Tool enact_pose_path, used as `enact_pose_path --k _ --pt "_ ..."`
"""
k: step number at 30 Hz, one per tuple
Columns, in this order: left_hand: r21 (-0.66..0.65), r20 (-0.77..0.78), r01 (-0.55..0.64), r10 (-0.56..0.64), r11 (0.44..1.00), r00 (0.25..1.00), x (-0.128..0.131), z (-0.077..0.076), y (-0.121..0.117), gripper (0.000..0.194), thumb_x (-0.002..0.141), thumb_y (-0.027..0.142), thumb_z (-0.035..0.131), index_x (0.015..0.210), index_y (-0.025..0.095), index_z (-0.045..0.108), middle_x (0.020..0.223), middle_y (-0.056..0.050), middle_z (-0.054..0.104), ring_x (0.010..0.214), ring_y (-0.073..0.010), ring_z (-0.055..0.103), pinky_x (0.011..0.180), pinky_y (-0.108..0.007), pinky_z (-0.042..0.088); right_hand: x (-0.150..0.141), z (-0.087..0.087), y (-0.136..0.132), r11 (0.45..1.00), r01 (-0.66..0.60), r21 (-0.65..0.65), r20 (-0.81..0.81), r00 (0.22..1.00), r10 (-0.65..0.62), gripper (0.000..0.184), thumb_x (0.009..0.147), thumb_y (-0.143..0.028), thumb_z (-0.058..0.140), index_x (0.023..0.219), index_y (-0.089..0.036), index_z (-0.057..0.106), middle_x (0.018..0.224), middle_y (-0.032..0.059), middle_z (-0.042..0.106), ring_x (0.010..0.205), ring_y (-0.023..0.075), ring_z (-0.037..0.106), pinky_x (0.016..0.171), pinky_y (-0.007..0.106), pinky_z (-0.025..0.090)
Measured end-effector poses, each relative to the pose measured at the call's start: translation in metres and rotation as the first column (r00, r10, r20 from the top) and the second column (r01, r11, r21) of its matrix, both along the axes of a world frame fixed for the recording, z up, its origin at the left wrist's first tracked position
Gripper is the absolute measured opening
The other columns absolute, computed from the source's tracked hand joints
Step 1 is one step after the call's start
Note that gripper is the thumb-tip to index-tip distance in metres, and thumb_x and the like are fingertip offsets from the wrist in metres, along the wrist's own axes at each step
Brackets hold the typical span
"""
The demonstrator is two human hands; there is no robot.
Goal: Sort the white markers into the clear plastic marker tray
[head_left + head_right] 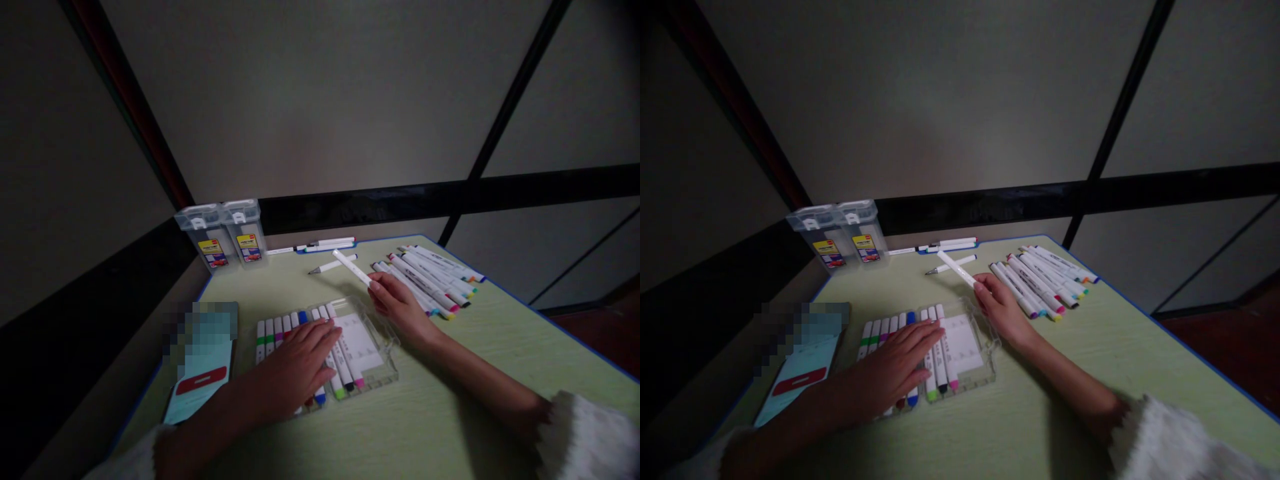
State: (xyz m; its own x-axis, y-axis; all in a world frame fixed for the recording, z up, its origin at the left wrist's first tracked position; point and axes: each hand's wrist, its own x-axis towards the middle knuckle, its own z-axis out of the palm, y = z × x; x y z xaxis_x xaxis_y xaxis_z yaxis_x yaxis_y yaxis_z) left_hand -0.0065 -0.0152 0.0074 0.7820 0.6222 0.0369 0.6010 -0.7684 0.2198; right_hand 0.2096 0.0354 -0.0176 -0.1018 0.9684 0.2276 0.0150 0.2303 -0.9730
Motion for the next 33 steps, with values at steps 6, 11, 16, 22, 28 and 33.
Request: enact_pose_path --k 6,11,16,22,28,33 --pt "-0.063 0.023 -0.018 0.02 0.998 1.0 -0.002 0.006 -0.001 0.056 0.082 0.03 0.047 0.131 0.016 0.024 0.132 -0.011 0.035 0.121 -0.0229 0.03 0.099 -0.037 0.028 -0.007 0.016 -0.012 0.968 -0.093 -0.234 -0.386 0.923 -0.005 0.025 0.069 -0.039 0.058 0.077 -0.016 0.056 0.056 -0.0057 0.035 0.043 0.0036 0.025 0.04 0.019 0.017" --pt "-0.103 0.17 -0.152 0.168 0.983 0.971 0.004 0.001 -0.004 0.044 0.081 0.024 0.045 0.123 0.016 0.034 0.125 -0.012 0.041 0.115 -0.0239 0.036 0.096 -0.04 0.031 -0.011 0.02 -0.022 0.936 -0.214 -0.278 -0.398 0.913 0.091 0.023 0.068 -0.036 0.061 0.067 -0.014 0.055 0.05 -0.0064 0.036 0.04 0.0027 0.022 0.038 0.019 0.013" --pt "-0.387 0.402 -0.299 0.452 0.872 0.796 0.006 -0.004 0.005 0.022 0.081 0.028 0.041 0.102 0.018 0.043 0.108 -0.008 0.053 0.094 -0.0203 0.051 0.076 -0.033 0.043 -0.014 0.017 -0.024 0.937 -0.22 -0.271 -0.318 0.939 0.129 0.029 0.066 -0.038 0.063 0.057 -0.014 0.048 0.045 -0.0067 0.038 0.039 0.0032 0.023 0.038 0.019 0.013" --pt "-0.55 0.486 -0.219 0.521 0.806 0.701 0.005 0.002 0.014 0.031 0.083 0.038 0.03 0.071 0.018 0.05 0.072 -0.001 0.058 0.07 -0.0152 0.053 0.067 -0.027 0.042 -0.016 0.016 -0.024 0.944 -0.193 -0.27 -0.28 0.953 0.115 0.031 0.065 -0.041 0.063 0.059 -0.016 0.046 0.045 -0.0077 0.035 0.04 0.0039 0.023 0.039 0.019 0.013" --pt "-0.537 0.423 -0.341 0.596 0.772 0.683 0.006 0.007 0.009 0.046 0.084 0.04 0.021 0.059 0.017 0.052 0.061 0.0 0.053 0.057 -0.014 0.049 0.058 -0.025 0.04 -0.017 0.015 -0.025 0.961 -0.161 -0.227 -0.211 0.971 0.113 0.032 0.065 -0.044 0.062 0.059 -0.016 0.047 0.044 -0.0085 0.03 0.04 0.0044 0.021 0.039 0.02 0.012" --pt "-0.541 0.424 -0.3 0.563 0.786 0.709 0.005 0.002 0.013 0.04 0.081 0.039 0.027 0.055 0.017 0.048 0.053 0.003 0.046 0.049 -0.0115 0.043 0.052 -0.023 0.036 -0.017 0.012 -0.025 0.965 -0.162 -0.207 -0.216 0.969 0.117 0.031 0.067 -0.043 0.061 0.061 -0.016 0.048 0.043 -0.0089 0.029 0.04 0.0042 0.02 0.039 0.02 0.01"
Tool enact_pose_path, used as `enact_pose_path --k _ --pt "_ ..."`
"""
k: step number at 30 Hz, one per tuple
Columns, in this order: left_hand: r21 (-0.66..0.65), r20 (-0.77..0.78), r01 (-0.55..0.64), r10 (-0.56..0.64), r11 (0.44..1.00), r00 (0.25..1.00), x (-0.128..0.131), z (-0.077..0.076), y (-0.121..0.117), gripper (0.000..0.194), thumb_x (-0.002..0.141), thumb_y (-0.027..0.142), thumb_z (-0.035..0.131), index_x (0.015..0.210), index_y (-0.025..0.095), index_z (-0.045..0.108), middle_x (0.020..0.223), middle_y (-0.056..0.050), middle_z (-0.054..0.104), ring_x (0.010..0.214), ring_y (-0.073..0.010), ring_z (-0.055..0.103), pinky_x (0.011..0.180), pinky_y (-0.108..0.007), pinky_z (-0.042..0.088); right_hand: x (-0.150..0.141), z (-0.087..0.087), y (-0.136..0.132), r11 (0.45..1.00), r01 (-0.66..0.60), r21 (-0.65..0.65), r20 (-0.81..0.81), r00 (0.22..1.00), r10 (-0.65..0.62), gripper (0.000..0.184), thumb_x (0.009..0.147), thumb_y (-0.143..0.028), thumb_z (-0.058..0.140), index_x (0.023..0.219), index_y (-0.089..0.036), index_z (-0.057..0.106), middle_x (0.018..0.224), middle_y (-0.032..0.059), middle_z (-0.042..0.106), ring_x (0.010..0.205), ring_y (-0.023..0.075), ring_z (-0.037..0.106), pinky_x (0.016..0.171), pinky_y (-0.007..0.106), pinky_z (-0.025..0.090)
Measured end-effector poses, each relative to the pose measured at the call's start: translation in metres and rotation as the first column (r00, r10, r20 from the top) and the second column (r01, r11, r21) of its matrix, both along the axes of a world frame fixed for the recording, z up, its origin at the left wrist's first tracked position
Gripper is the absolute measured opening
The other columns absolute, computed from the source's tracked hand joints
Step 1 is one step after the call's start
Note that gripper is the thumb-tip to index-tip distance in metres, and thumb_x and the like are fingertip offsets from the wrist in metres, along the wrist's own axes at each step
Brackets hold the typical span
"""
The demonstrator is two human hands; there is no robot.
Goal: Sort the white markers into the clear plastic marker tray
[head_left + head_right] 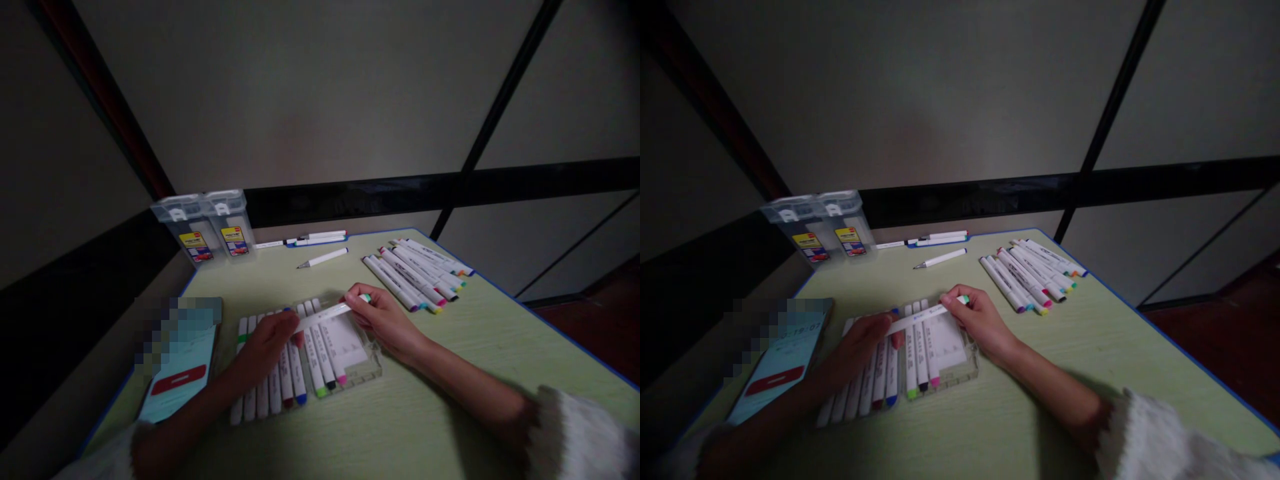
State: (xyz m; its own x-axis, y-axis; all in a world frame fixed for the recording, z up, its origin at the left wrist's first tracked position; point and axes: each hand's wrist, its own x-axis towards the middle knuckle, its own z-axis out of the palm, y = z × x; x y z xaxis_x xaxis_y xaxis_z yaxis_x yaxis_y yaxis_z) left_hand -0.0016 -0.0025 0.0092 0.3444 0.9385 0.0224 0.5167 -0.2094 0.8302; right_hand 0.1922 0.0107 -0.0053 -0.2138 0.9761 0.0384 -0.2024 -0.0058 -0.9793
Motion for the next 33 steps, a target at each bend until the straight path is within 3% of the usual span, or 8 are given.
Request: enact_pose_path --k 3,14,33 --pt "0.028 -0.006 0.042 -0.042 0.999 0.999 -0.0008 -0.0017 0.0009 0.037 0.081 0.036 0.029 0.055 0.017 0.048 0.054 0.003 0.046 0.051 -0.0115 0.043 0.053 -0.022 0.035 -0.0001 -0.0002 0.0003 1.0 -0.007 -0.004 -0.031 0.999 0.007 0.029 0.067 -0.042 0.061 0.062 -0.016 0.048 0.042 -0.009 0.031 0.039 0.0041 0.02 0.038 0.02 0.01" --pt "-0.022 0.056 -0.005 0.006 1.0 0.998 0.0039 -0.001 -0.0003 0.038 0.082 0.038 0.025 0.052 0.02 0.039 0.054 0.002 0.046 0.055 -0.0136 0.046 0.06 -0.025 0.04 0.0004 -0.0001 0.0017 0.999 -0.045 -0.001 -0.074 0.996 0.044 0.036 0.075 -0.048 0.048 0.062 -0.015 0.052 0.031 -0.0104 0.026 0.031 0.0046 0.014 0.034 0.022 0.008" --pt "-0.01 0.034 -0.027 0.027 1.0 0.999 0.0037 0.0013 -0.002 0.038 0.082 0.04 0.026 0.051 0.02 0.038 0.054 0.001 0.048 0.056 -0.014 0.047 0.06 -0.025 0.043 -0.0001 0.0022 0.0024 0.998 -0.009 -0.069 -0.197 0.98 -0.005 0.031 0.072 -0.044 0.053 0.06 -0.016 0.05 0.028 -0.0104 0.028 0.029 0.0041 0.015 0.034 0.021 0.009"
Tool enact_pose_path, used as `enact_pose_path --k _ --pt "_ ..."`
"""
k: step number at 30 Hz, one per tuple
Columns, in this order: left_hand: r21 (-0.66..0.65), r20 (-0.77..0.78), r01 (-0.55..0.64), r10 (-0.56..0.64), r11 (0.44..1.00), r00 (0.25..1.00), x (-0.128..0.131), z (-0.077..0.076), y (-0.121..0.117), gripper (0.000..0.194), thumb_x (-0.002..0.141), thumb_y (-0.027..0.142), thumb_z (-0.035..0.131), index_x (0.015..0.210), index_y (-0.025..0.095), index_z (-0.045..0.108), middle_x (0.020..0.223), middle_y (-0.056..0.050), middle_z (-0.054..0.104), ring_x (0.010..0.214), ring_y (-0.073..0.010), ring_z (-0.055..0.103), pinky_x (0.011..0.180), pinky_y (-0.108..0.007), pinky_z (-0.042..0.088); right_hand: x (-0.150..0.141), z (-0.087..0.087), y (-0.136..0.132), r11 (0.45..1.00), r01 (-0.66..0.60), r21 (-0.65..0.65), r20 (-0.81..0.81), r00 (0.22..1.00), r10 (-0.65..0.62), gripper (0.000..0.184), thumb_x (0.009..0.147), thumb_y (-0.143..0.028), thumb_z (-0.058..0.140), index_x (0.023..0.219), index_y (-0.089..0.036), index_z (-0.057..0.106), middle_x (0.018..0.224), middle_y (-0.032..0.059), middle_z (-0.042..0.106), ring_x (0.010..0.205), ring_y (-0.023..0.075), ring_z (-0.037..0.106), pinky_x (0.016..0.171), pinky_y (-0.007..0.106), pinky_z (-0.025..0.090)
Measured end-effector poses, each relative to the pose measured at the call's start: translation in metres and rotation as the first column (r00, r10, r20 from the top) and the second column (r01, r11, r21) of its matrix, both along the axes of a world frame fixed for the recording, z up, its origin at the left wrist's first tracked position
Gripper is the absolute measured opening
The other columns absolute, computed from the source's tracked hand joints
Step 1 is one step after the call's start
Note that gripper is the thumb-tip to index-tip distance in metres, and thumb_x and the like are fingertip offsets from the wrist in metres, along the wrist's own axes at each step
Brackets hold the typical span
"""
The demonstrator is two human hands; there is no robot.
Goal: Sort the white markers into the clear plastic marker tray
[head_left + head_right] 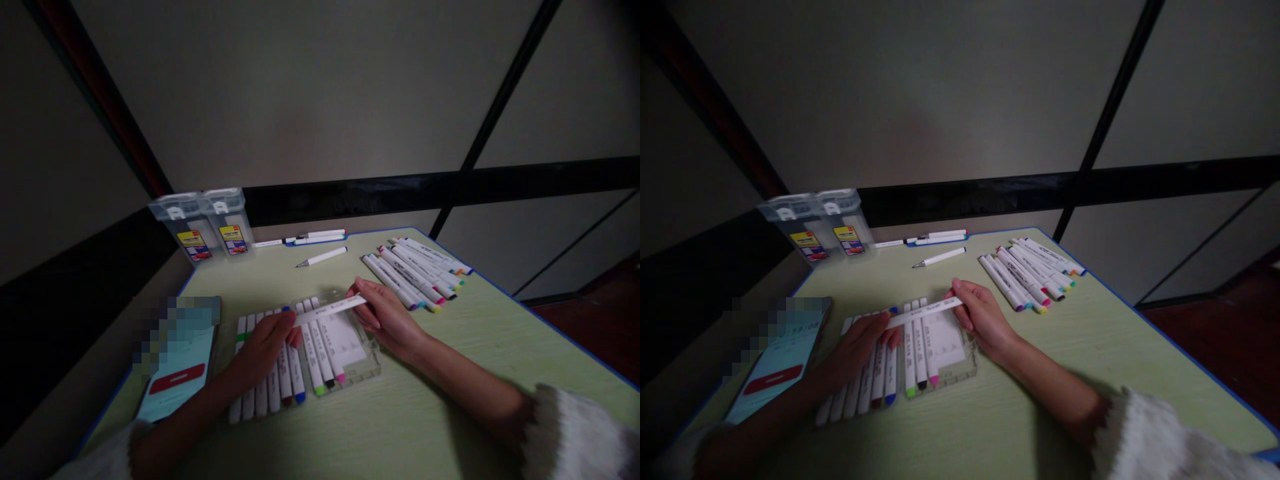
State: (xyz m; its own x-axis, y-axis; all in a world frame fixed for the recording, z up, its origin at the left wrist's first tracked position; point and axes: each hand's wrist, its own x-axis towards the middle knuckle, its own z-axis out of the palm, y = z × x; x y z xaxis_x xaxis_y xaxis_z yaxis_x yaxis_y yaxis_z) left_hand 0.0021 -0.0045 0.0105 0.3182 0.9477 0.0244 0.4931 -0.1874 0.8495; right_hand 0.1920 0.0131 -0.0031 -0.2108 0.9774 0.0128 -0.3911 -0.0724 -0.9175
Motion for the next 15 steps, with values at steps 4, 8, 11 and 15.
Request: enact_pose_path --k 4,8,11,15 --pt "-0.007 -0.017 0.015 -0.015 1.0 1.0 0.0003 0.0007 0.0001 0.039 0.082 0.04 0.024 0.052 0.02 0.04 0.054 0.001 0.047 0.056 -0.0142 0.047 0.059 -0.025 0.042 0.0001 0.0011 0.0007 1.0 0.003 -0.016 -0.039 0.999 -0.004 0.026 0.072 -0.039 0.055 0.062 -0.016 0.05 0.03 -0.0097 0.03 0.03 0.0042 0.017 0.033 0.02 0.009" --pt "-0.02 -0.024 0.011 -0.012 1.0 1.0 0.0008 0.0022 -0.0005 0.038 0.081 0.039 0.025 0.052 0.02 0.04 0.054 0.002 0.046 0.055 -0.0139 0.045 0.057 -0.025 0.04 0.0007 0.0014 0.0009 0.999 0.003 -0.04 -0.051 0.999 -0.005 0.018 0.071 -0.032 0.056 0.065 -0.015 0.052 0.032 -0.0095 0.032 0.032 0.0038 0.017 0.034 0.02 0.007" --pt "-0.01 -0.039 0.021 -0.021 1.0 0.999 0.0006 0.0021 -0.0002 0.039 0.082 0.039 0.024 0.054 0.02 0.041 0.054 0.002 0.044 0.053 -0.0135 0.043 0.055 -0.024 0.038 0.001 0.0009 0.0009 0.999 0.004 -0.041 -0.056 0.998 -0.006 0.015 0.071 -0.028 0.055 0.064 -0.015 0.052 0.034 -0.009 0.033 0.033 0.0036 0.019 0.034 0.019 0.008" --pt "0.0 -0.05 0.025 -0.025 1.0 0.998 -0.0002 0.0023 0.0001 0.04 0.082 0.038 0.023 0.054 0.019 0.043 0.053 0.003 0.042 0.052 -0.013 0.042 0.054 -0.024 0.037 0.001 0.0014 0.0009 0.998 0.015 -0.053 -0.055 0.998 -0.018 0.012 0.069 -0.023 0.056 0.061 -0.016 0.05 0.035 -0.0088 0.034 0.034 0.0035 0.02 0.035 0.019 0.009"
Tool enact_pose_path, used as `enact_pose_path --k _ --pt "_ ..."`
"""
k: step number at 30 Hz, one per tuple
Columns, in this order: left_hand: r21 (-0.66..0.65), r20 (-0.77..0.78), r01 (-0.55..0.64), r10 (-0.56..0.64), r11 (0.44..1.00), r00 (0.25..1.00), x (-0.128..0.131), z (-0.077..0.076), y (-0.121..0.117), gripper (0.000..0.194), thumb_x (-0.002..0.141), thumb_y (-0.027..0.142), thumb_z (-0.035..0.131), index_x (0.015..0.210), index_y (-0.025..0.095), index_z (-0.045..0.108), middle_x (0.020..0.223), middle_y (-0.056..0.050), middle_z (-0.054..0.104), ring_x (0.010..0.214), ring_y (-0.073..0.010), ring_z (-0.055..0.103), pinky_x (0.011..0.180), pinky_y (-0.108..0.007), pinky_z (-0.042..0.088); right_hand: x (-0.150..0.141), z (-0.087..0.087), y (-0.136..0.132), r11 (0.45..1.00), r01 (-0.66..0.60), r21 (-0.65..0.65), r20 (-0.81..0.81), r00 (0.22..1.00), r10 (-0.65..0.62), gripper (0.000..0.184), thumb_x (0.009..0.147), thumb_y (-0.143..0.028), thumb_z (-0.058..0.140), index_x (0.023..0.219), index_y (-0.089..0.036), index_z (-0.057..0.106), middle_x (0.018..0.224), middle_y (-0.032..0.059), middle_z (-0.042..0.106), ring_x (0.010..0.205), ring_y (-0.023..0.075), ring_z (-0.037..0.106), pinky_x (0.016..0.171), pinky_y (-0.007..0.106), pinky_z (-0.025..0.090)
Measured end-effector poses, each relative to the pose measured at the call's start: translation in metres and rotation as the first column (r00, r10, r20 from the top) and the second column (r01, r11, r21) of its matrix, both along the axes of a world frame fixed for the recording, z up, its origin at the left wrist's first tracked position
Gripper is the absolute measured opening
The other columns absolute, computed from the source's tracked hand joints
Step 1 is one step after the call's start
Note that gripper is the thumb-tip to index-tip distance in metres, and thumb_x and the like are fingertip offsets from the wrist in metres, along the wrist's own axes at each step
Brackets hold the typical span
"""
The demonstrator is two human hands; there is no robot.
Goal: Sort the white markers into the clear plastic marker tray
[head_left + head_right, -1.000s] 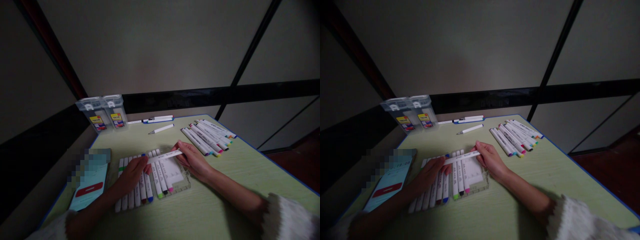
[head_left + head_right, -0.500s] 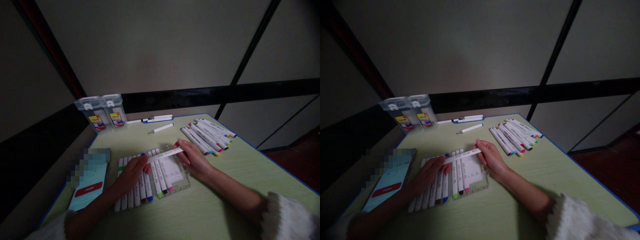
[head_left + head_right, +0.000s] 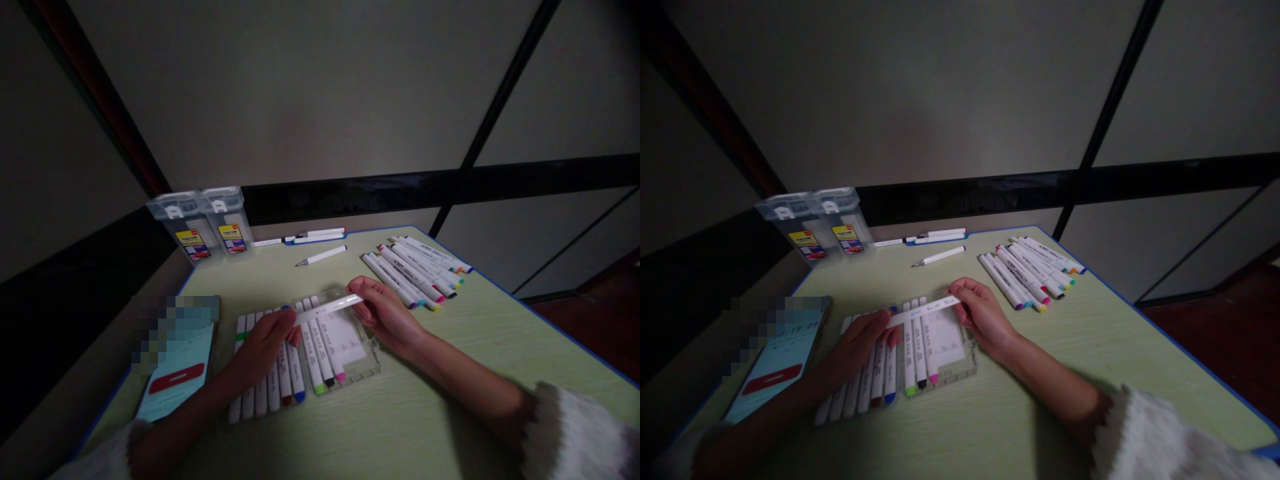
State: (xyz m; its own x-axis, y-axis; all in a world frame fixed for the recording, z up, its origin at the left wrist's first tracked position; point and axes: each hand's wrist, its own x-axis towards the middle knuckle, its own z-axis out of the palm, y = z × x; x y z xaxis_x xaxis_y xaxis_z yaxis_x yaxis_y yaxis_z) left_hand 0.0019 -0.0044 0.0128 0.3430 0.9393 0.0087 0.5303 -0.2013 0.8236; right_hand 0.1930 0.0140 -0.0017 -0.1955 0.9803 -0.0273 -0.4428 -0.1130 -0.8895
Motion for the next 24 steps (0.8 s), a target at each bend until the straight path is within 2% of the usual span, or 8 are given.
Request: enact_pose_path --k 5,12,24 --pt "-0.001 -0.018 -0.016 0.016 1.0 1.0 -0.0007 0.001 -0.0005 0.04 0.082 0.038 0.024 0.054 0.019 0.045 0.054 0.002 0.042 0.053 -0.0134 0.043 0.054 -0.024 0.037 0.0 0.0001 -0.0003 1.0 0.009 0.008 0.009 1.0 -0.009 0.012 0.068 -0.022 0.055 0.06 -0.016 0.049 0.036 -0.0084 0.036 0.034 0.0035 0.021 0.036 0.019 0.01" --pt "0.024 -0.008 0.003 -0.003 1.0 1.0 -0.0028 -0.006 0.0027 0.04 0.083 0.037 0.023 0.055 0.019 0.045 0.055 0.003 0.044 0.054 -0.013 0.044 0.057 -0.024 0.038 0.0006 -0.0013 -0.0013 0.999 0.034 0.012 0.013 0.999 -0.034 0.012 0.067 -0.022 0.057 0.061 -0.016 0.049 0.037 -0.0082 0.037 0.035 0.0033 0.024 0.037 0.019 0.013" --pt "0.014 0.006 0.009 -0.009 1.0 1.0 -0.0024 -0.0029 0.002 0.039 0.083 0.037 0.023 0.055 0.019 0.043 0.056 0.002 0.044 0.055 -0.0133 0.044 0.059 -0.024 0.037 0.0013 -0.001 -0.001 0.999 0.032 -0.001 0.016 0.999 -0.032 0.015 0.065 -0.025 0.061 0.062 -0.015 0.05 0.039 -0.0075 0.039 0.038 0.0037 0.026 0.039 0.019 0.014"
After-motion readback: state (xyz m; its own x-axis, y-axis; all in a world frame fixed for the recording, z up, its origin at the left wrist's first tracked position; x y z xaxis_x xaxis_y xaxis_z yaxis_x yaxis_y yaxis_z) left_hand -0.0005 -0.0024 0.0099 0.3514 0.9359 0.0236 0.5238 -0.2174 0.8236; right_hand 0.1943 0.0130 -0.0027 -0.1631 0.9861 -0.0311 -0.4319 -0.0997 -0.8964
